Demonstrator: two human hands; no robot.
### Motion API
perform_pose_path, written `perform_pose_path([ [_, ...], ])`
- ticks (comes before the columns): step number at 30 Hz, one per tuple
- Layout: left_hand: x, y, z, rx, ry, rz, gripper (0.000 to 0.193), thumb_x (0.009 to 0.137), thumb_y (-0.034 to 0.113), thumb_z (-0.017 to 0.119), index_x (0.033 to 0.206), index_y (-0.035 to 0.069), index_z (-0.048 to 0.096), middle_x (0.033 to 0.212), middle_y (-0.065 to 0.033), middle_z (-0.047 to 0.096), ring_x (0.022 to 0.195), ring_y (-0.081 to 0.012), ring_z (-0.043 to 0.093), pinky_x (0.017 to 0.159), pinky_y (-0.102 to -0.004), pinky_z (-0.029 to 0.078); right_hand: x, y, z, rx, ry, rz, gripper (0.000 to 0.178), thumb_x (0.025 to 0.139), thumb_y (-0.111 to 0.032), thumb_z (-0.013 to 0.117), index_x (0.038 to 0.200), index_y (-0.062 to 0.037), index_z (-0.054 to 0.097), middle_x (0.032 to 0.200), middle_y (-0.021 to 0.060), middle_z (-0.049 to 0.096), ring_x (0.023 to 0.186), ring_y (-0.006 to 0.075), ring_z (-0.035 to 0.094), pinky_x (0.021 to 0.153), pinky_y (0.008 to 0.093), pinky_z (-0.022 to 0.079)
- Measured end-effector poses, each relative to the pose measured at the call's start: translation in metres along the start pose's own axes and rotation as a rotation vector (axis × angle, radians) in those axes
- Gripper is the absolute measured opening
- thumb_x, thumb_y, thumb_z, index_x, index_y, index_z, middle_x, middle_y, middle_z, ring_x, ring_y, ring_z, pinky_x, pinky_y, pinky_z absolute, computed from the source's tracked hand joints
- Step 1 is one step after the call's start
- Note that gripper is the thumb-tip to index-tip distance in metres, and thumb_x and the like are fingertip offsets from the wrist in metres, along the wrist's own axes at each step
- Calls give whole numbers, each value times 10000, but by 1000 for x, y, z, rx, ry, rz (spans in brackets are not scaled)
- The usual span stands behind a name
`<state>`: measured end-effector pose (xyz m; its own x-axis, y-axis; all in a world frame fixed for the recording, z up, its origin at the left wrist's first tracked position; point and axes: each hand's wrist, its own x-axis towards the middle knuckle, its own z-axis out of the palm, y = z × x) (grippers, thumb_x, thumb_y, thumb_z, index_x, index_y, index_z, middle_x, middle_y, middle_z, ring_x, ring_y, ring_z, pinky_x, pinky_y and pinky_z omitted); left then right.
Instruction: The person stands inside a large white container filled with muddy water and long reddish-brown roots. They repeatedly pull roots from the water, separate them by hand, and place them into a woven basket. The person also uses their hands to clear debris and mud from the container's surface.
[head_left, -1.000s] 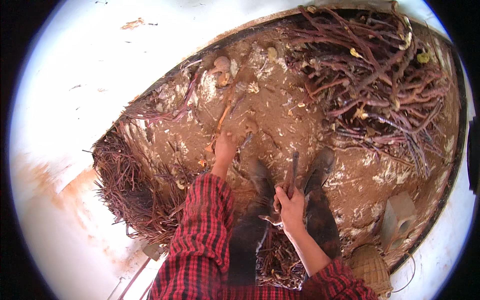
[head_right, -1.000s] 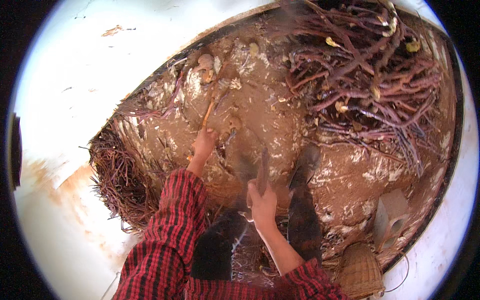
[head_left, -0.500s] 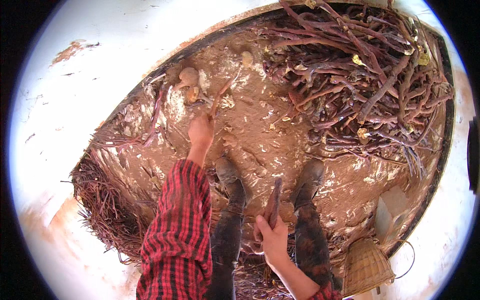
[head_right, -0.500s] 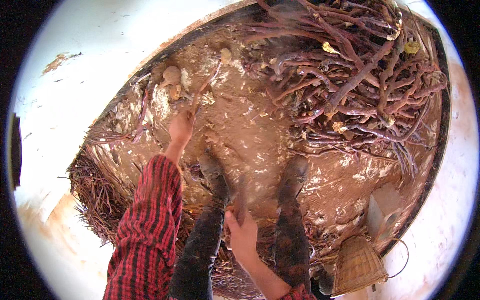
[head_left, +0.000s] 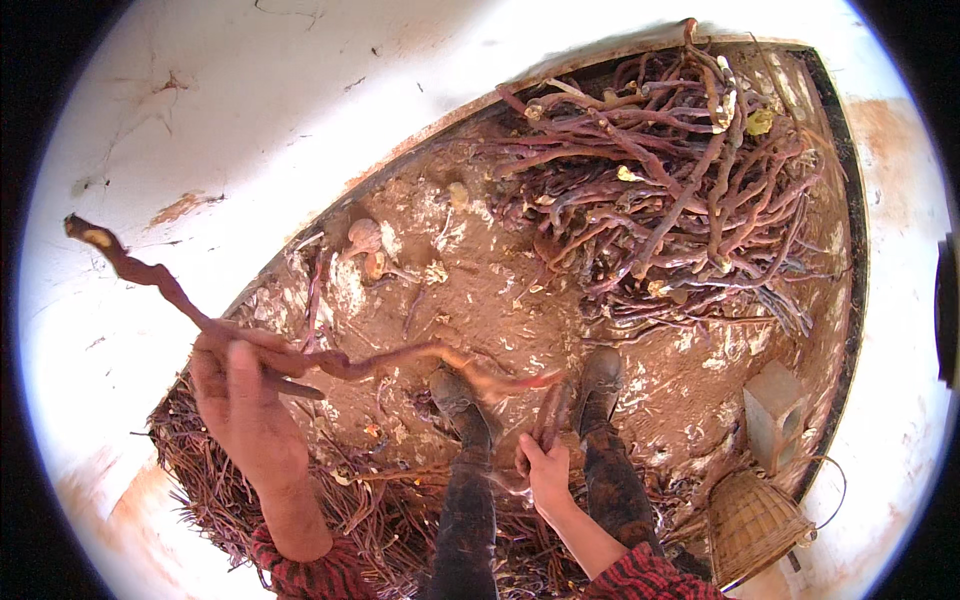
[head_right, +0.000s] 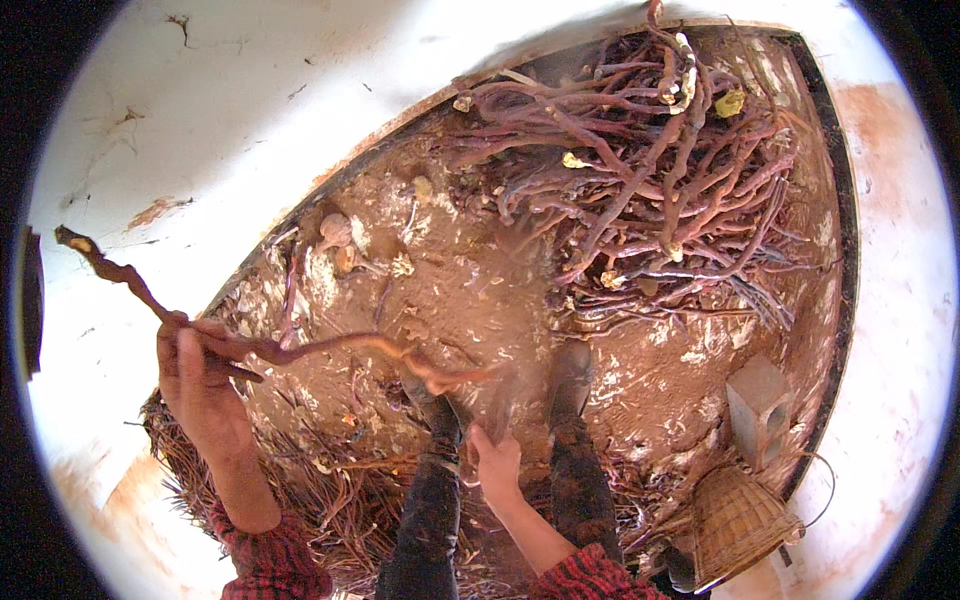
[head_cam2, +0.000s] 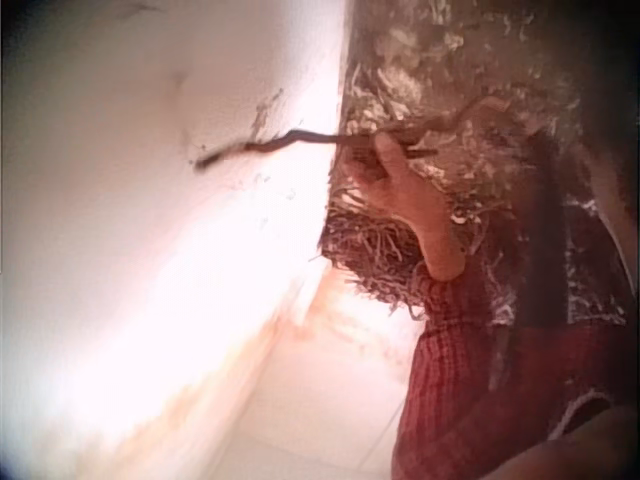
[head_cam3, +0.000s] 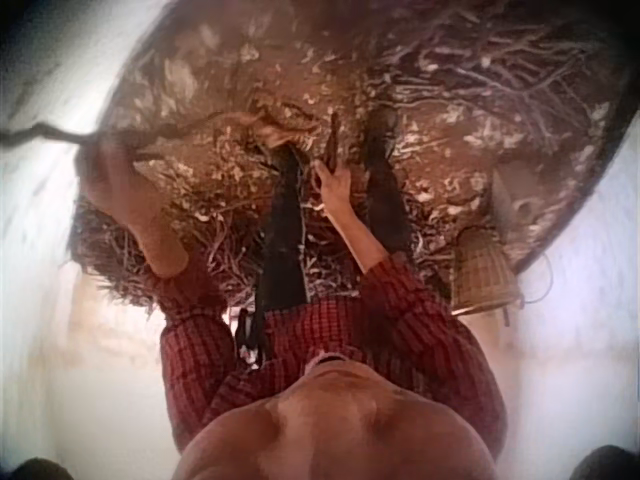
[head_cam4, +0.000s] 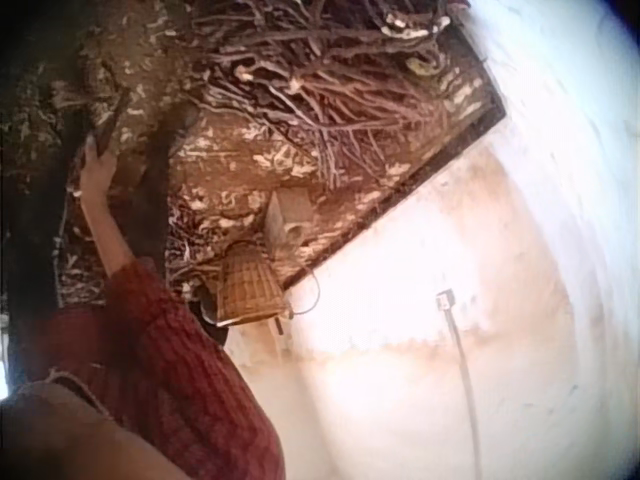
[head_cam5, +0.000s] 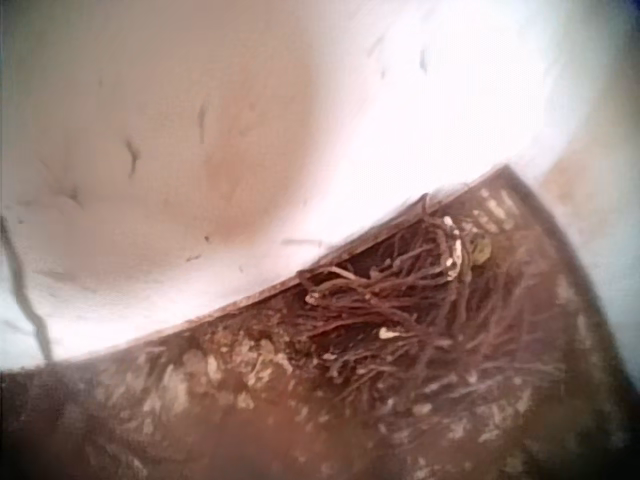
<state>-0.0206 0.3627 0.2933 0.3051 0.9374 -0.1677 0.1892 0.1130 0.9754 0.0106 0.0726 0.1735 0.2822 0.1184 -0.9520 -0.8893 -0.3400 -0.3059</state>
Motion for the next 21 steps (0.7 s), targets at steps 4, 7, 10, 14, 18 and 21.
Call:
perform_pose_path([
  [4,22,14,14,-440,-69,-53,261,946,212,494,1070,-17,517,889,-101,604,856,-213,588,776,-327,465,2,4,-2,3,50,-8,239,910,-152,565,695,-62,511,568,11,496,481,96,451,428,249,306],
  [7,26,23,37,-620,-91,-171,180,946,159,503,1025,5,554,915,-61,605,814,-167,555,724,-282,475,-4,-1,-3,54,48,-17,215,904,-147,567,714,-56,525,574,11,500,466,101,447,424,251,310],
  [10,13,3,98,-798,-75,-270,205,922,118,519,1014,-58,570,997,-135,629,922,-216,607,850,-314,509,-1,-3,-6,43,44,-2,134,897,-130,570,799,-48,530,608,15,518,485,106,463,444,253,336],
  [14,-22,6,219,-850,-199,-533,231,921,260,541,943,31,562,936,-82,580,915,-165,569,863,-344,479,-12,-7,9,2,64,-72,102,887,-99,579,943,-23,539,728,34,573,562,118,511,502,274,402],
  [18,-26,-30,265,-763,-559,-811,343,889,283,597,1078,8,515,1039,-98,570,968,-209,578,874,-355,490,1,-19,0,144,110,-190,78,901,-97,570,926,-29,542,763,24,555,590,116,493,506,282,398],
  [21,2,-98,230,-325,-649,-759,383,903,231,582,1191,-10,507,1142,-159,607,958,-233,619,844,-326,521,17,-8,-18,190,164,-43,77,903,-97,576,930,-36,536,745,9,527,584,119,476,497,287,391],
])
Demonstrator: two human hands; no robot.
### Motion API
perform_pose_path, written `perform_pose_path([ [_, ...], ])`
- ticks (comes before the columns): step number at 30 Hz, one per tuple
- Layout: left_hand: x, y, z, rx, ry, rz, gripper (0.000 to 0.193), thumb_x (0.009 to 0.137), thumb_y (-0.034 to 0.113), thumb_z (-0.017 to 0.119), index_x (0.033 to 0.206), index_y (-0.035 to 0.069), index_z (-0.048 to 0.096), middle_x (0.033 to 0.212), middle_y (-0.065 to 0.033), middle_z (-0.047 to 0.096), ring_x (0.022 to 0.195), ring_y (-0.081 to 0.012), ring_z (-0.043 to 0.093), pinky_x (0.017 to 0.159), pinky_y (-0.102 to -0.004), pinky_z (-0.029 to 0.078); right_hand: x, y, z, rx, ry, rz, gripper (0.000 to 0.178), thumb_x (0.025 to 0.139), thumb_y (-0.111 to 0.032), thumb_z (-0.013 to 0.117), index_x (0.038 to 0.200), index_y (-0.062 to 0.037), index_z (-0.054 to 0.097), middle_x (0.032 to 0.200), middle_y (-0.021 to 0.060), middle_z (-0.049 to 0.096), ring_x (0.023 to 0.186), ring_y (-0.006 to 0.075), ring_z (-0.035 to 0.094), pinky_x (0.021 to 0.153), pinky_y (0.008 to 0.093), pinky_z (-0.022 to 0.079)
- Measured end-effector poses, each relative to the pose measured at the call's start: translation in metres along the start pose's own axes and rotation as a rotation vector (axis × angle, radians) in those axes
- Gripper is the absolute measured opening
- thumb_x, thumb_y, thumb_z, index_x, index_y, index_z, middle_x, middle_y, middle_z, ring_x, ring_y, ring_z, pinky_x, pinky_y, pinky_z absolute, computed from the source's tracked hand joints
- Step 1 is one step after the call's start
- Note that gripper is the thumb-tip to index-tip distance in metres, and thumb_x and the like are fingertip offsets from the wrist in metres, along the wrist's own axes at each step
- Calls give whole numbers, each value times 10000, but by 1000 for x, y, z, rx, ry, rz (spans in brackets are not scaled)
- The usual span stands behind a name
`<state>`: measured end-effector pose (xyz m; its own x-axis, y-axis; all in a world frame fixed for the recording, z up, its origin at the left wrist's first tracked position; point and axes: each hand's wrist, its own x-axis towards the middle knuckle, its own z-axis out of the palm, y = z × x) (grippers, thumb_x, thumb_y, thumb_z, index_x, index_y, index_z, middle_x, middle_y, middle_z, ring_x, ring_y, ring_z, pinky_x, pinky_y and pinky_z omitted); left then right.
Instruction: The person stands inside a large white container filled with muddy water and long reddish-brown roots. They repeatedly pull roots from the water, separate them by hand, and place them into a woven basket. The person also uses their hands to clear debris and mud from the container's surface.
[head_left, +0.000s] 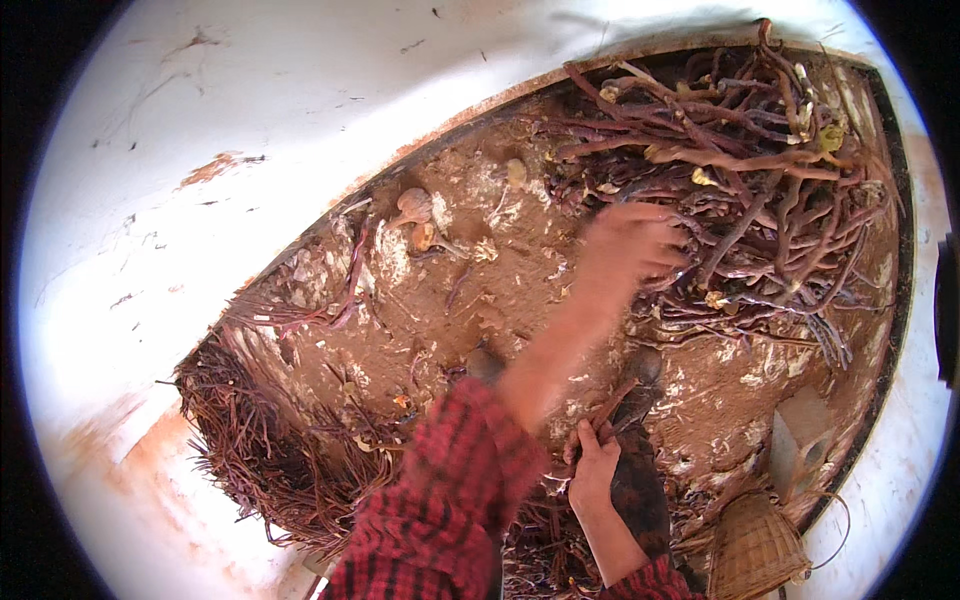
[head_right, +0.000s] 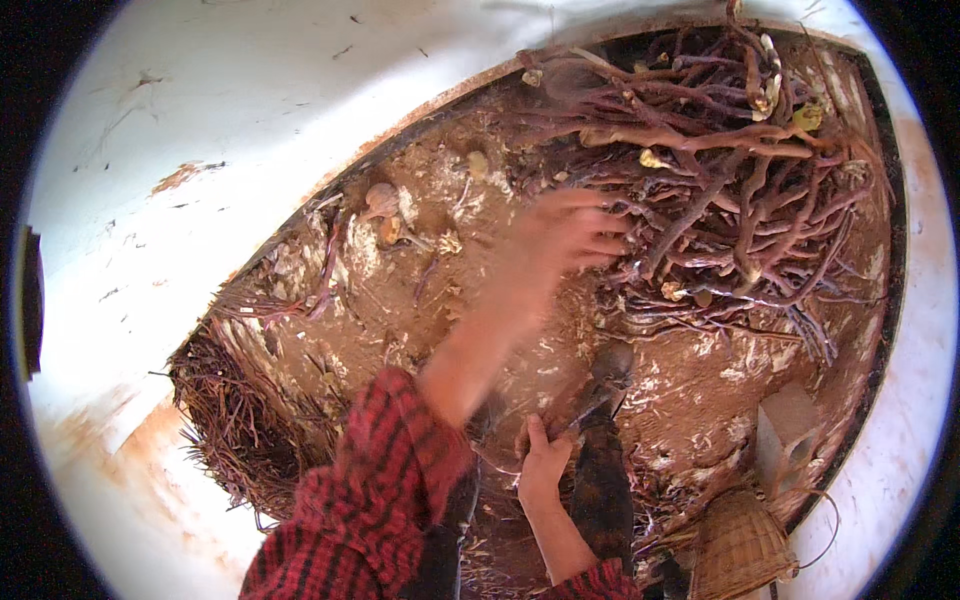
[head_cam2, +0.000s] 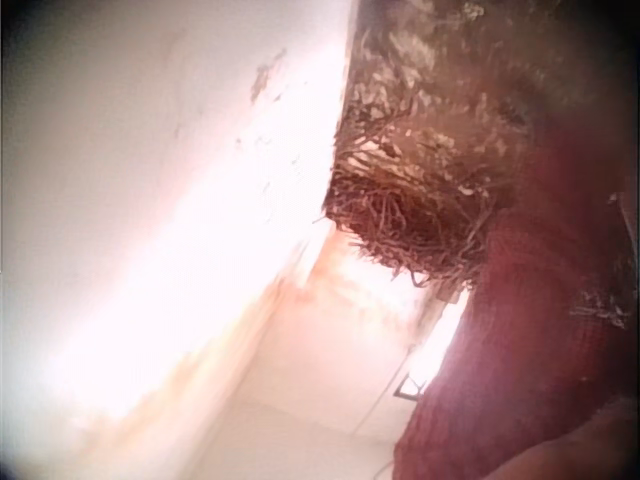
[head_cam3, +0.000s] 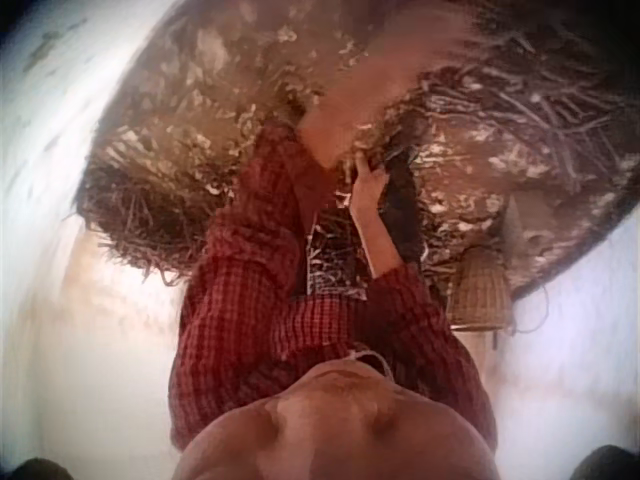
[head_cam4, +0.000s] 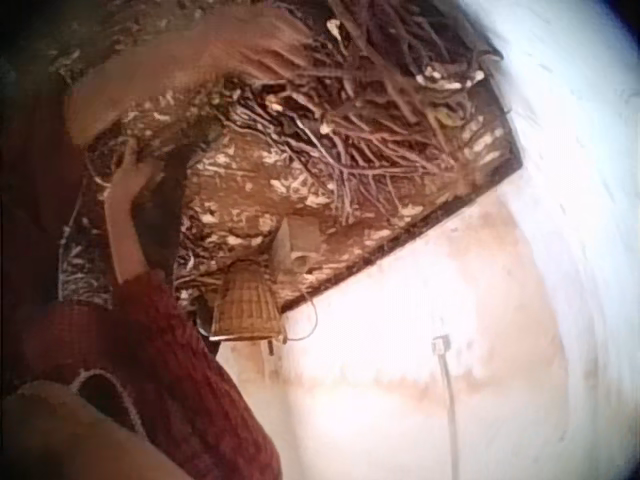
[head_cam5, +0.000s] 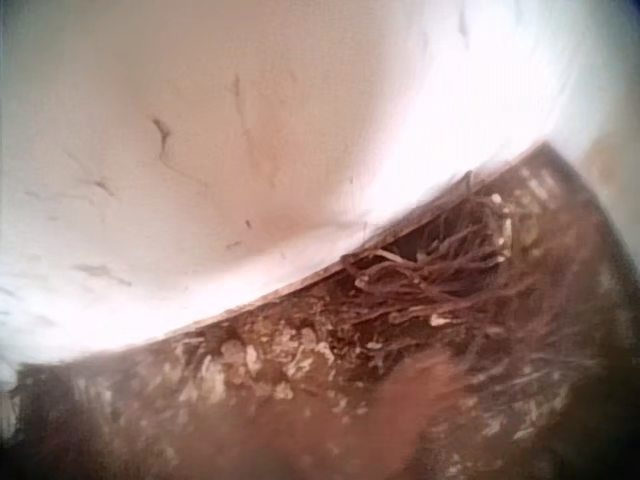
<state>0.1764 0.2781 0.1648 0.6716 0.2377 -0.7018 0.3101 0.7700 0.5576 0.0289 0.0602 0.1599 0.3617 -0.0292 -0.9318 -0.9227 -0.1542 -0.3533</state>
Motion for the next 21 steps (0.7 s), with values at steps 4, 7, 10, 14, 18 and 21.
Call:
perform_pose_path([
  [4,53,-71,-169,816,639,112,393,893,132,535,1273,54,470,1184,-181,553,948,-252,607,788,-374,536,-13,8,14,20,57,100,98,891,-100,583,877,-75,490,656,22,500,512,128,466,439,269,366],
  [7,93,-79,-239,1656,692,347,541,859,135,549,1362,95,355,1365,-198,396,1179,-372,463,980,-488,414,-14,18,9,6,59,191,94,886,-93,590,880,-59,503,661,27,507,518,131,471,432,275,367],
  [10,127,-82,-238,2019,576,511,511,863,155,532,1345,116,368,1372,-188,376,1207,-386,433,990,-527,385,-17,21,9,0,60,187,88,889,-103,589,886,-48,520,659,23,513,526,126,480,430,266,359],
  [14,142,-79,-203,2114,480,102,439,885,172,494,1312,122,405,1318,-185,415,1157,-354,475,950,-536,397,-10,18,16,-25,91,233,90,896,-107,580,869,-54,512,641,17,505,499,121,462,432,266,342],
  [18,116,-84,-208,1938,560,148,369,841,111,512,1207,98,469,1170,-188,481,1066,-313,522,916,-475,423,-2,15,22,12,133,213,154,912,-124,569,788,-62,501,629,8,492,479,113,438,423,276,326],
  [21,112,-67,-245,1768,801,315,416,765,97,582,1166,30,493,1112,-208,503,1040,-343,500,916,-458,405,7,16,24,24,133,168,135,907,-129,575,808,-68,508,639,6,499,494,109,444,426,265,333],
])
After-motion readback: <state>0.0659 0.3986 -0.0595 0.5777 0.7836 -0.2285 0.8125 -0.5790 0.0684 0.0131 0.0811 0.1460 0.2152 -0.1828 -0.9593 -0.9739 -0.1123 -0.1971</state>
